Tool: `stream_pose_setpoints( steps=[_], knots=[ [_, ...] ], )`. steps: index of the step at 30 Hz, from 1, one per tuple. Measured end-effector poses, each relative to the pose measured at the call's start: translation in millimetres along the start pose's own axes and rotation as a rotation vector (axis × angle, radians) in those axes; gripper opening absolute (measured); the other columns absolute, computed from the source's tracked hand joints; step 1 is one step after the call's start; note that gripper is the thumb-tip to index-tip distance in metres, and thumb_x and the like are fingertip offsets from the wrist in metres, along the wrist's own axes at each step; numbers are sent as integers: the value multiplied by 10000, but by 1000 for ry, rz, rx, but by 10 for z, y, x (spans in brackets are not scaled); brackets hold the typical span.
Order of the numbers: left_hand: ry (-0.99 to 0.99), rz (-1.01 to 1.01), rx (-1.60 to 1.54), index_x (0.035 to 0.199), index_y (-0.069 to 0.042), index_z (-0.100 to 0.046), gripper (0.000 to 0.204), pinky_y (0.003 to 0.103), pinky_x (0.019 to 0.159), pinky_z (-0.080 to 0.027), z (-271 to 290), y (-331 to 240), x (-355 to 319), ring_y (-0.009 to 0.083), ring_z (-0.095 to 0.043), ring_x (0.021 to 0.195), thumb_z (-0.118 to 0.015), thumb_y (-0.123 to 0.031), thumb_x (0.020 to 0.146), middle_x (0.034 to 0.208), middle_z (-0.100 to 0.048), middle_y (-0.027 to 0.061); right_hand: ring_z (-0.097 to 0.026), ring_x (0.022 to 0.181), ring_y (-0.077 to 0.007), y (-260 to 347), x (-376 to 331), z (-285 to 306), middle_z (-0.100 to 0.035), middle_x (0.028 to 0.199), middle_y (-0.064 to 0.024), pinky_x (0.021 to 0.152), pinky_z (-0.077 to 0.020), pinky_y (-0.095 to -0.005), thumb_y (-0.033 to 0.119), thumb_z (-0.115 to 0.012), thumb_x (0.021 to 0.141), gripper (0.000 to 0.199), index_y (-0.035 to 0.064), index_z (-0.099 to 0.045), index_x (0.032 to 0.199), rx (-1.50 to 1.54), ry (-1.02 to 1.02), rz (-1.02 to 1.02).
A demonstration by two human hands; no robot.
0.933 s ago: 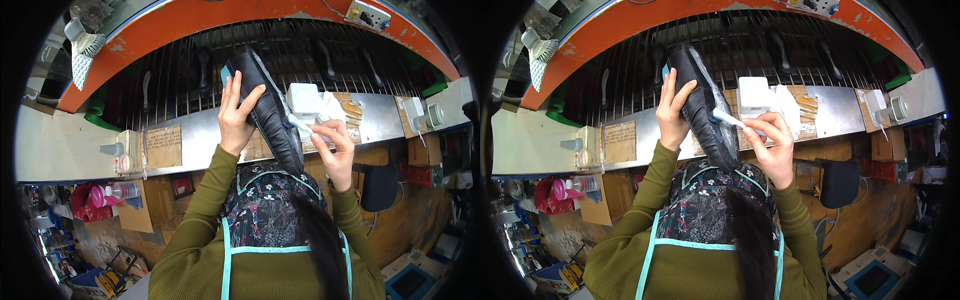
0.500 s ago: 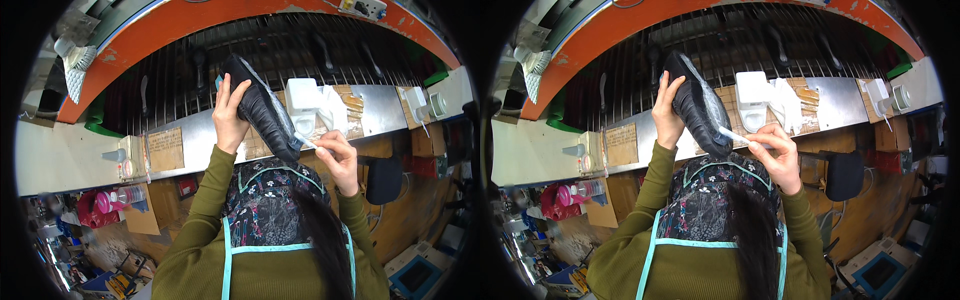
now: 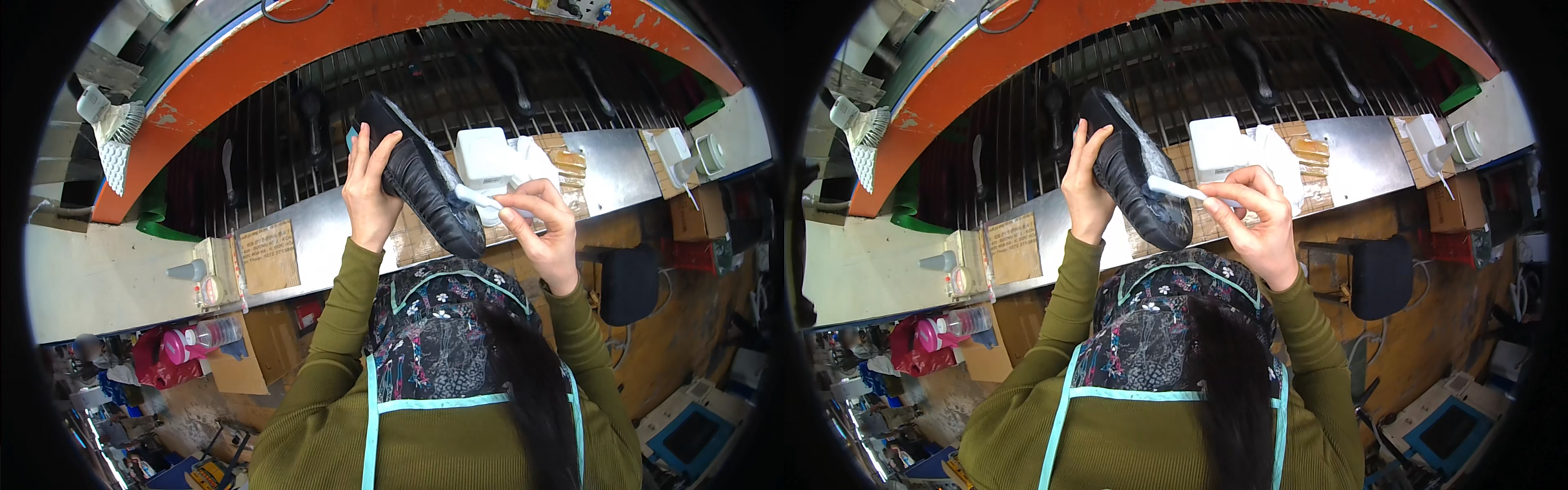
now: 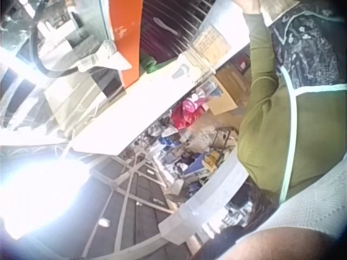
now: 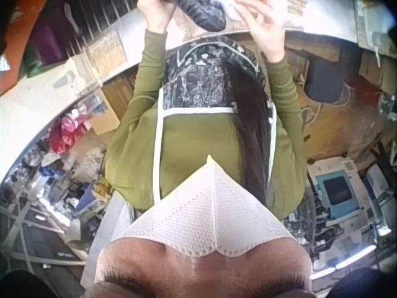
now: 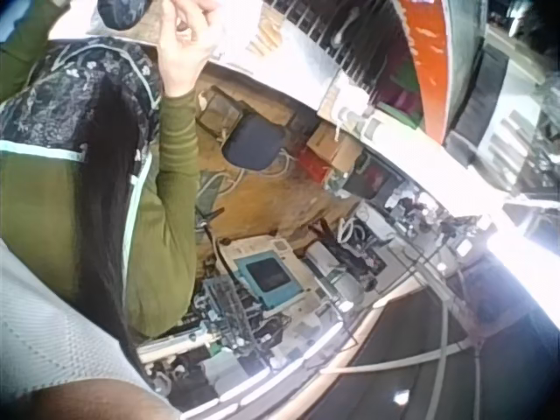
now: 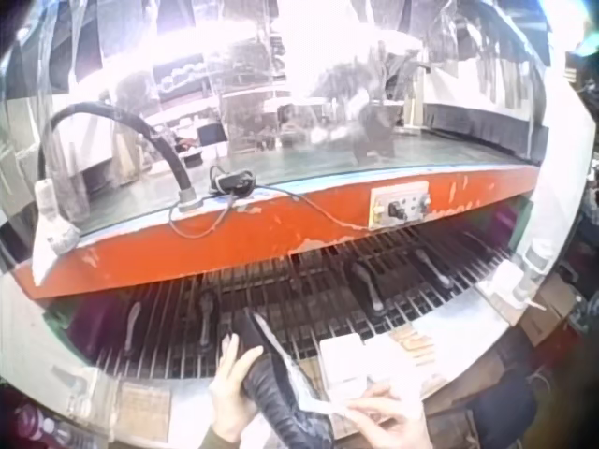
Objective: The person holds a black shoe and uses a small brush to apply a white substance along the sole and side edges. The person repeatedly rotates the shoe to access different areas and continues brushing the same regions multiple times.
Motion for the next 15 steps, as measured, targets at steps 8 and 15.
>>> stream_pose_setpoints(
  steps=[8,15],
  knots=[
    [21,41,-20,1246,-222,-584,727,459,1029,-429,-56,26,20,440,-423,1284,-813,-6,590,1440,-407,200,-544,806,-133,-38,-19,121,-566,874,-58,695,-432,-244,-5,-675,809,161,-8,-706,967,35,88,-17],
    [53,108,-92,1246,-225,-573,768,433,1001,-459,-71,-20,28,426,-440,1271,-832,-12,555,1425,-416,219,-533,809,-142,-22,-22,159,-565,877,-65,707,-427,-247,-1,-678,804,167,-6,-702,970,54,91,10]
  ],
)
Point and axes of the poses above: each hand's wrist, its own x-axis towards the middle knuckle, its own z-axis out of the back of the hand, y = z × x, the point moved 1 cm from there along x, towards the middle knuckle
